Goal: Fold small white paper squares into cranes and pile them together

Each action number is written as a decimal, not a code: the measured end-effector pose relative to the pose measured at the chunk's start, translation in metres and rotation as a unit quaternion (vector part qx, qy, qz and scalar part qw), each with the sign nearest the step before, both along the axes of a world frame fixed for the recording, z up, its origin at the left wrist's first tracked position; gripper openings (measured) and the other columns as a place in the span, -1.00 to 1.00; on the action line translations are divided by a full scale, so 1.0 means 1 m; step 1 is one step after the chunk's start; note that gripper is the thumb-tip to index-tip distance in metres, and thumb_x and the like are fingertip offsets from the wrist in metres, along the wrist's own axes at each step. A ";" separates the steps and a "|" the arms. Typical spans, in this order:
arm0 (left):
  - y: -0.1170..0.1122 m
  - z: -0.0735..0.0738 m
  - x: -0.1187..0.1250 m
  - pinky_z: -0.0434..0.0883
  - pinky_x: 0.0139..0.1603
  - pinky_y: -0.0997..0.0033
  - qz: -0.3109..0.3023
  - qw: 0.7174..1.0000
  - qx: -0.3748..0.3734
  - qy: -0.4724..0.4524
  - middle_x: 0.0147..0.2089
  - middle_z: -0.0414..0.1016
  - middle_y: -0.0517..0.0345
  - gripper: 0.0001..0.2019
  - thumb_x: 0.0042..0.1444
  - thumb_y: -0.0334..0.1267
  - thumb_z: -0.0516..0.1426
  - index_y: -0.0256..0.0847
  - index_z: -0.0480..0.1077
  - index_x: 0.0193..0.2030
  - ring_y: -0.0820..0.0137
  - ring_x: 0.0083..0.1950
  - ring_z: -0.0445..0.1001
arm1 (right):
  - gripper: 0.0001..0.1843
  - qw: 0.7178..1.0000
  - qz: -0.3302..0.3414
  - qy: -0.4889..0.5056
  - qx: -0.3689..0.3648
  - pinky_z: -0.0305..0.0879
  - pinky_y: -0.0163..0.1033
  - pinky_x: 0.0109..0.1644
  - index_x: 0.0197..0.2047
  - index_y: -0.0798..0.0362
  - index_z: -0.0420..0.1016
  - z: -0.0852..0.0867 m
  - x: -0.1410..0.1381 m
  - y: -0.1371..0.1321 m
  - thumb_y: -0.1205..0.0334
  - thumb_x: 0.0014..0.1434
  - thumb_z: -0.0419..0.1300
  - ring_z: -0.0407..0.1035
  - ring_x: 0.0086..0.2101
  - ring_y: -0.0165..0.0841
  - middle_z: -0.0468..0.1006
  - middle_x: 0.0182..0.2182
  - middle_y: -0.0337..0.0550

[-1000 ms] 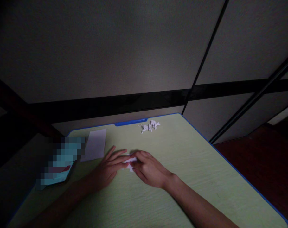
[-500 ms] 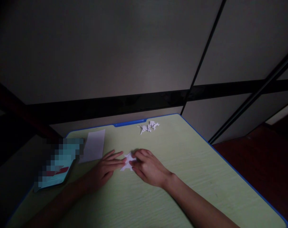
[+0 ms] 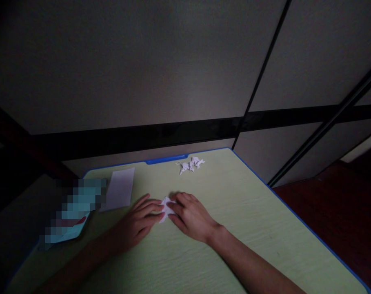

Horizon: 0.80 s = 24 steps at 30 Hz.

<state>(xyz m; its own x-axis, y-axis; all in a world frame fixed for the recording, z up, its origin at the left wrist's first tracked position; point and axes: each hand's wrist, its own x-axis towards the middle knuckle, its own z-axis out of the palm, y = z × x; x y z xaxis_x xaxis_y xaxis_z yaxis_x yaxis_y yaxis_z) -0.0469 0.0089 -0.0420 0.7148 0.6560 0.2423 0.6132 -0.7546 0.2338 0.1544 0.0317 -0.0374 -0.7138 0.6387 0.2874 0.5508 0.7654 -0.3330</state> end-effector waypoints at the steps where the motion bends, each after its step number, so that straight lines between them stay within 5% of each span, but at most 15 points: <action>1: 0.000 0.001 0.001 -0.03 0.12 0.12 -0.007 1.000 0.003 0.003 -0.08 0.33 0.03 -0.68 0.04 -0.45 -0.08 -0.20 0.27 -0.07 0.35 0.05 0.14 | -0.75 1.000 -0.020 0.007 -0.003 0.13 -0.18 -0.12 -0.16 0.11 0.30 0.000 0.000 0.000 0.24 0.08 -0.01 0.17 -0.19 -0.29 0.31 -0.23 -0.05; 8: -0.003 0.005 0.004 0.07 0.07 0.12 -0.026 0.999 0.016 0.027 -0.03 0.25 -0.02 -0.67 0.05 -0.38 -0.06 -0.19 0.20 0.00 0.30 0.04 0.12 | -0.76 0.990 -0.142 0.004 -0.011 0.15 -0.16 -0.27 -0.29 0.11 0.28 -0.003 -0.003 0.003 0.12 0.01 0.07 0.17 -0.29 -0.26 0.28 -0.34 -0.07; 24: -0.005 0.006 0.004 0.15 0.02 0.18 -0.008 0.999 -0.038 -0.019 -0.01 0.23 0.00 -0.65 0.01 -0.43 -0.04 -0.14 0.24 -0.03 0.29 0.03 0.14 | -0.91 0.985 -0.087 0.120 -0.088 0.13 -0.26 -0.33 -0.36 0.09 0.20 -0.006 -0.004 0.003 0.33 0.00 0.07 0.18 -0.39 -0.36 0.31 -0.43 -0.16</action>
<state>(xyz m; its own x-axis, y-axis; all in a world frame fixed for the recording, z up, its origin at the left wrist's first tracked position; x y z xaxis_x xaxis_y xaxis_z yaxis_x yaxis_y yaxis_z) -0.0428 0.0040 -0.0359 0.7165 0.6624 0.2186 0.5913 -0.7430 0.3134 0.1508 0.0343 -0.0439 -0.5137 0.8009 0.3076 0.5583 0.5843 -0.5890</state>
